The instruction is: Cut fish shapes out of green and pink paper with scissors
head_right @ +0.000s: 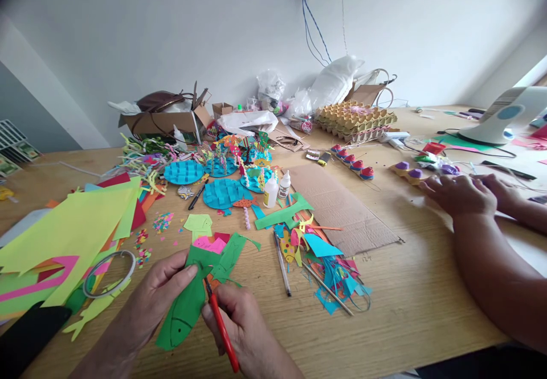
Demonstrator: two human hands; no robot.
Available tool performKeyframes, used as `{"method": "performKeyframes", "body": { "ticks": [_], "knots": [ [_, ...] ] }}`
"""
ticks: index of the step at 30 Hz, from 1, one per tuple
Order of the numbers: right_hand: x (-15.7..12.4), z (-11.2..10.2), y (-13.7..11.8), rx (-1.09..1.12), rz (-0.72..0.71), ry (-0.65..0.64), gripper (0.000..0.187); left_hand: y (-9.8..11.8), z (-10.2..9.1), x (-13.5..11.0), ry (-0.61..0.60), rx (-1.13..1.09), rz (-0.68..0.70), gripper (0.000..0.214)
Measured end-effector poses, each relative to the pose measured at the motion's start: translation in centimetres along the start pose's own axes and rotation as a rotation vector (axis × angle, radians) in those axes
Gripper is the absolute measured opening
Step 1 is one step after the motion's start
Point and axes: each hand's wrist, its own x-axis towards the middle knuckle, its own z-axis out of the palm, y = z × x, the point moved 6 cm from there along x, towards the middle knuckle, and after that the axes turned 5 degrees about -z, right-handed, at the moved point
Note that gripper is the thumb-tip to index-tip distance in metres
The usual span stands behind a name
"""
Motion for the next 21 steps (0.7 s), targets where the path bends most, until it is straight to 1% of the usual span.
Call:
{"method": "performKeyframes", "body": {
  "ticks": [10,14,17,21],
  "knots": [
    [-0.22,-0.11,-0.4,-0.071,-0.026,-0.018,0.044,0.09,0.02,-0.1,-0.037,0.023,0.022,0.022],
    [-0.12,-0.01,-0.43,-0.064,-0.029,-0.021,0.043,0.07,-0.04,-0.1,-0.018,0.027,0.021,0.023],
    [-0.06,0.07,-0.45,-0.06,-0.023,-0.028,0.044,0.12,-0.03,-0.12,-0.01,0.044,0.027,0.023],
    [-0.1,0.08,-0.49,-0.059,-0.011,-0.031,0.047,0.04,0.04,-0.15,-0.033,0.062,0.033,0.022]
  ]
}}
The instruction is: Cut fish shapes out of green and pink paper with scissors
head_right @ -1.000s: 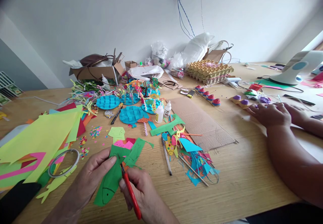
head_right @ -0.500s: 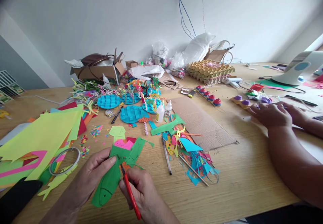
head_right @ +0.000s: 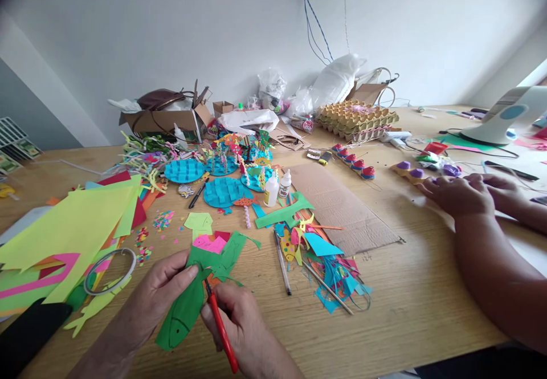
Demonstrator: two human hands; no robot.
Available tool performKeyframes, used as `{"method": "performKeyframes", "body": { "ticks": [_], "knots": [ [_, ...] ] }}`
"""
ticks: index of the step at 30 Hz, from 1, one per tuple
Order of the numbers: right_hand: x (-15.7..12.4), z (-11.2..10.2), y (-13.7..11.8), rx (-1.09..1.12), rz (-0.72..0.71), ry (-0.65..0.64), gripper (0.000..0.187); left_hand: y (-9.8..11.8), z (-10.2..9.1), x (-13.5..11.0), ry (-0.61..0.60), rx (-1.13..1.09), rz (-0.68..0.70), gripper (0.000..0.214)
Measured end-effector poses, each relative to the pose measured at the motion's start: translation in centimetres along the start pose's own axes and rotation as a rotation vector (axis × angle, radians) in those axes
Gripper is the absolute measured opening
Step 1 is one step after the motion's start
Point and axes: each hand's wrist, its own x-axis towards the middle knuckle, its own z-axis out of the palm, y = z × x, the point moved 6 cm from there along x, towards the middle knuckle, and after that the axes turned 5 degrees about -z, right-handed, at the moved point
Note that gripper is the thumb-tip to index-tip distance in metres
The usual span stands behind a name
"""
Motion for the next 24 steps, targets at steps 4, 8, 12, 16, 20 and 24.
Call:
{"method": "performKeyframes", "body": {
  "ticks": [4,8,12,16,20,24],
  "knots": [
    [-0.05,0.03,-0.03,-0.003,0.001,0.002,0.049,0.01,-0.09,-0.02,0.008,0.008,0.002,0.023],
    [-0.05,0.08,0.05,0.003,0.01,0.006,0.047,0.12,-0.1,-0.01,0.021,-0.009,-0.016,0.023],
    [0.0,0.02,0.09,-0.015,-0.002,0.004,0.048,0.12,-0.08,0.04,0.015,-0.018,-0.025,0.022],
    [-0.07,-0.12,0.53,-0.056,0.005,-0.004,0.05,-0.14,-0.07,0.11,-0.019,-0.028,-0.039,0.022],
    [-0.14,-0.27,0.84,-0.107,0.0,0.007,0.05,-0.37,-0.09,0.09,-0.041,-0.034,-0.058,0.022],
    [-0.18,-0.32,0.82,-0.135,-0.005,0.018,0.052,-0.48,-0.13,0.01,-0.051,-0.048,-0.078,0.022]
  ]
}}
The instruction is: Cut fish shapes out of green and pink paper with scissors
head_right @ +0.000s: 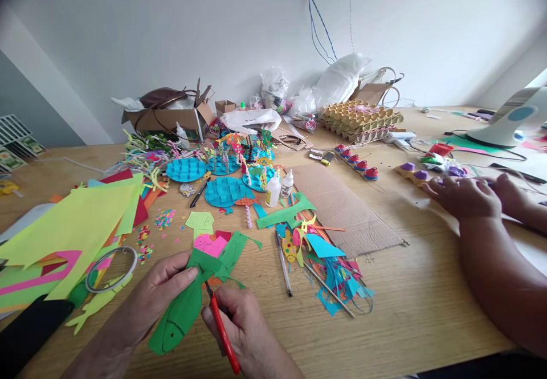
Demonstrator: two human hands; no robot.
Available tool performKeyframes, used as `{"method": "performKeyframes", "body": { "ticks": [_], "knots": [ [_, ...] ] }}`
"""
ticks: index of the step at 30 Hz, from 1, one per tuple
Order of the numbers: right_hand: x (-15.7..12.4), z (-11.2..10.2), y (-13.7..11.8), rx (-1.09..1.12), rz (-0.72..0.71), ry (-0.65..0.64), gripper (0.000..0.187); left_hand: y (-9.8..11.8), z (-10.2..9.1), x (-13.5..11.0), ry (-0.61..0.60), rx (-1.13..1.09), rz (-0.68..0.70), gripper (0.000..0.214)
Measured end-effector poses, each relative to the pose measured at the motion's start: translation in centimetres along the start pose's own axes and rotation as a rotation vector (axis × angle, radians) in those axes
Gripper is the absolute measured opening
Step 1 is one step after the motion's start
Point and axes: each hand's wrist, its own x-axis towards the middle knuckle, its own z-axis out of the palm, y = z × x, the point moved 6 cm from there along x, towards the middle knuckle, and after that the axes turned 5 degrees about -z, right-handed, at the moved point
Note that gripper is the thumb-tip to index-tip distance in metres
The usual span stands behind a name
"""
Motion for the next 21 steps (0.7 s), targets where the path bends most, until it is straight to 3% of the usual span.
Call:
{"method": "performKeyframes", "body": {
  "ticks": [11,21],
  "knots": [
    [-0.28,-0.09,0.25,-0.07,-0.012,-0.011,0.042,-0.08,0.01,-0.11,-0.088,-0.003,-0.01,0.023],
    [-0.25,-0.03,-0.14,-0.104,-0.01,-0.011,0.034,0.44,-0.03,-0.31,-0.029,0.035,0.044,0.025]
  ]
}}
